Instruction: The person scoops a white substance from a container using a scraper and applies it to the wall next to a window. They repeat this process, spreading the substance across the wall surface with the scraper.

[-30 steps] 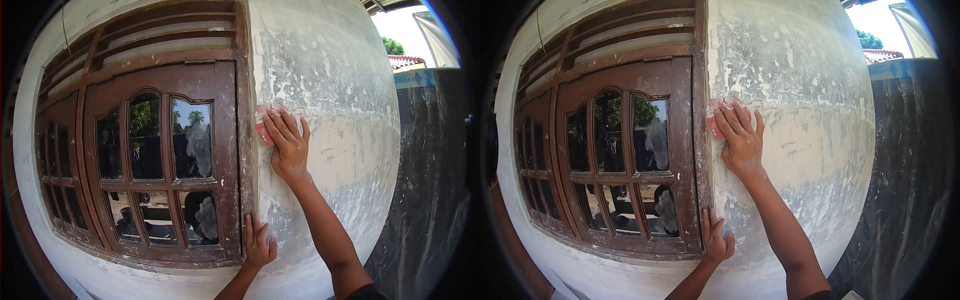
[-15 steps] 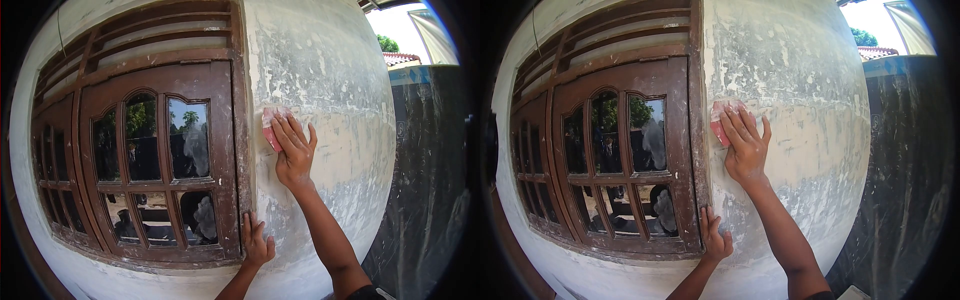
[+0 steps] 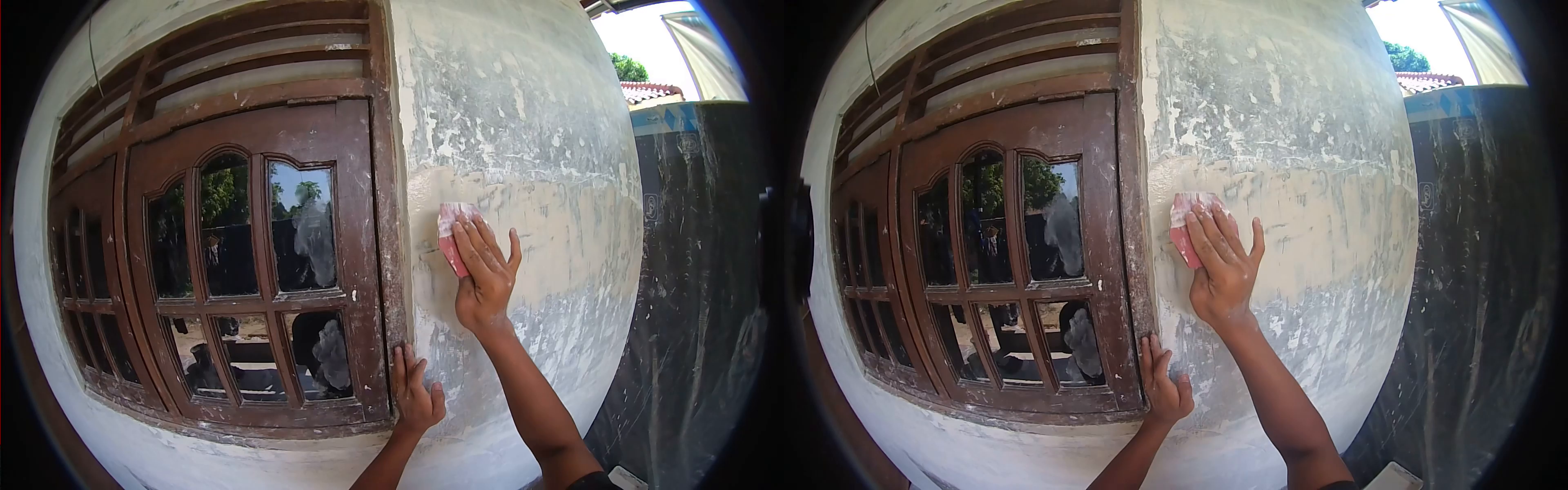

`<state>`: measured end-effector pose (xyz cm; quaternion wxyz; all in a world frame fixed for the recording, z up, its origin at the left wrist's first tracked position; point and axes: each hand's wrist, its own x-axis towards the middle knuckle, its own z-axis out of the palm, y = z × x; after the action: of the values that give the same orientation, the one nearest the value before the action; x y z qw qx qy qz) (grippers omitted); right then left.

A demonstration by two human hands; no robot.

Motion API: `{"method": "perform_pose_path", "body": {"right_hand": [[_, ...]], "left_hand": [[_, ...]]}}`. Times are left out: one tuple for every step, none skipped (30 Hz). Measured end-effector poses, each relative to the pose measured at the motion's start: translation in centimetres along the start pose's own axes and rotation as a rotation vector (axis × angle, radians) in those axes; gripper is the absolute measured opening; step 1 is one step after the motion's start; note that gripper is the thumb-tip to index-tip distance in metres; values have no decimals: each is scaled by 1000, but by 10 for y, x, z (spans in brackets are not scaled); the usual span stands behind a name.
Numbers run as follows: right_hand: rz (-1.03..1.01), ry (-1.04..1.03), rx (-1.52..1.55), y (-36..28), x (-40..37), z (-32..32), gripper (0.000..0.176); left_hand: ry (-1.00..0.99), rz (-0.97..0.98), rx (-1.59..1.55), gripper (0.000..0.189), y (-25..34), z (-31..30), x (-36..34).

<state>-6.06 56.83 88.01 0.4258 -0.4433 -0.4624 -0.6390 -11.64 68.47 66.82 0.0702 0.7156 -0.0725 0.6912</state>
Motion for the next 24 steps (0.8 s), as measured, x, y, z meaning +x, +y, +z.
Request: {"method": "perform_pose_path", "body": {"right_hand": [[2,17,-16,5,18,7,62],[10,20,-22,10,34,15,62],[16,25,-27,14,43,22,63],[15,26,-26,15,40,27,63],[20,-22,-48,16,35,32,62],[26,-69,-72,17,28,35,62],[18,-93,-71,13,11,33,60],[2,-107,-57,10,-9,31,59],[-17,-118,-43,6,-30,26,58],[-12,-150,-37,-1,-52,18,56],[-6,-182,-33,-7,-74,10,53],[-24,-202,-24,-12,-94,2,49],[-40,-223,-15,-16,-109,-5,45],[-49,-247,0,-20,-115,-12,42],[-50,-244,0,-23,-107,-15,42],[-54,-205,10,-24,-93,-16,45],[-59,-169,20,-24,-76,-15,47],[-61,-103,24,-22,-52,-9,49],[-62,-76,19,-21,-25,-6,52],[-87,-35,-6,-16,-3,3,54],[-87,-42,-3,-13,10,10,54],[-84,-55,-21,-10,18,18,55],[-82,-69,-38,-8,19,24,56],[-75,-100,-32,-6,10,30,55]], "left_hand": [[0,1,7,48,0,0,0],[1,2,15,48,0,0,1],[2,2,16,48,1,0,1],[16,-2,18,48,1,0,1],[29,-6,20,48,1,0,1],[29,-6,20,48,1,0,1],[6,-5,21,48,1,0,1],[-15,-3,23,48,0,0,1],[-13,0,24,48,0,0,1],[12,-5,18,47,0,1,1],[37,-11,10,47,0,2,0],[38,-8,6,47,0,3,0],[53,-15,-17,48,0,3,0],[69,-24,-39,48,0,3,-1],[71,-22,-39,48,-1,3,-2],[72,-12,-35,48,-2,3,-3],[74,-5,-32,48,-3,4,-3],[72,-6,-32,48,-3,3,-2],[69,-12,-36,47,-3,3,-2],[68,-21,-39,47,-2,3,-2],[68,-27,-38,47,-2,3,-2],[65,-20,-33,47,-2,2,-1],[62,-12,-28,47,-2,2,-1],[62,-17,-26,47,-2,2,-2]]}}
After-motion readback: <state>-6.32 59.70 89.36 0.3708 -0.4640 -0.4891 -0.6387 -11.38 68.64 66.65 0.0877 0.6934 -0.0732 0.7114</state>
